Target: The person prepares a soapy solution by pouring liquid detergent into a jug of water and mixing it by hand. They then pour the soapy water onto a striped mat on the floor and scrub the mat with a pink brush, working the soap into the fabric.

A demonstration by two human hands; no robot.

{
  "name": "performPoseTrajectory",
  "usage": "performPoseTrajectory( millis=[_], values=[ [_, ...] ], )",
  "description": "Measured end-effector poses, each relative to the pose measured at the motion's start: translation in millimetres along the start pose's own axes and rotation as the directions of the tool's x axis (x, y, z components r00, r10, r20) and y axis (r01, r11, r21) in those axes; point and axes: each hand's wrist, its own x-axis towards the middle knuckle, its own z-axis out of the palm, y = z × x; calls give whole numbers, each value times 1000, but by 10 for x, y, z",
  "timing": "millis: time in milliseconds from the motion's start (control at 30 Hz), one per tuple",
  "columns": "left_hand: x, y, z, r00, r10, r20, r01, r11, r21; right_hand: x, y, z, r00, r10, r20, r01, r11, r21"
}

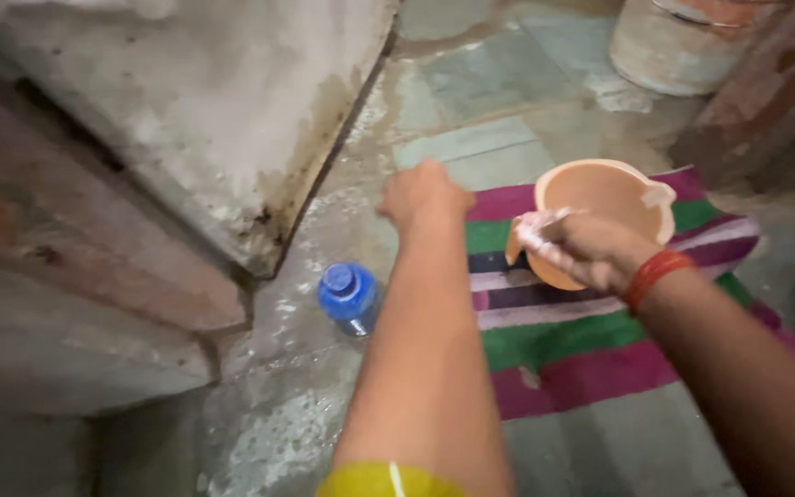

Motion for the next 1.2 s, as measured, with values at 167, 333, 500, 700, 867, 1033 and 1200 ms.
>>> performPoseTrajectory(
  millis=[167, 333, 500, 700, 867, 1033, 1200],
  values=[
    [318, 732, 45, 974, 198, 106, -205, 977, 58, -17, -394, -532, 968, -67, -241, 61, 998, -31],
    [443, 825, 756, 963, 253, 97, -250, 967, -41, 366, -472, -984, 976, -38, -214, 33, 999, -28],
    [603, 662, 1413, 969, 217, 119, -194, 964, -183, 864, -159, -1161, 956, -131, -261, 127, 991, -32],
    [600, 589, 1913, 938, 306, 162, -233, 904, -358, 1308, 299, -1312, 974, -223, 47, 152, 477, -866],
    [504, 690, 1844, 956, 233, 179, -176, 942, -285, 1605, 695, -1362, 1000, 24, 4, -1, 207, -978],
    [335, 738, 1746, 934, 307, 182, -255, 931, -260, 1510, 856, -1469, 985, 61, 163, 159, 73, -985],
    [208, 816, 1737, 903, 391, 179, -346, 907, -239, 1560, 711, -1668, 995, -60, -81, -86, -87, -992]
  ],
)
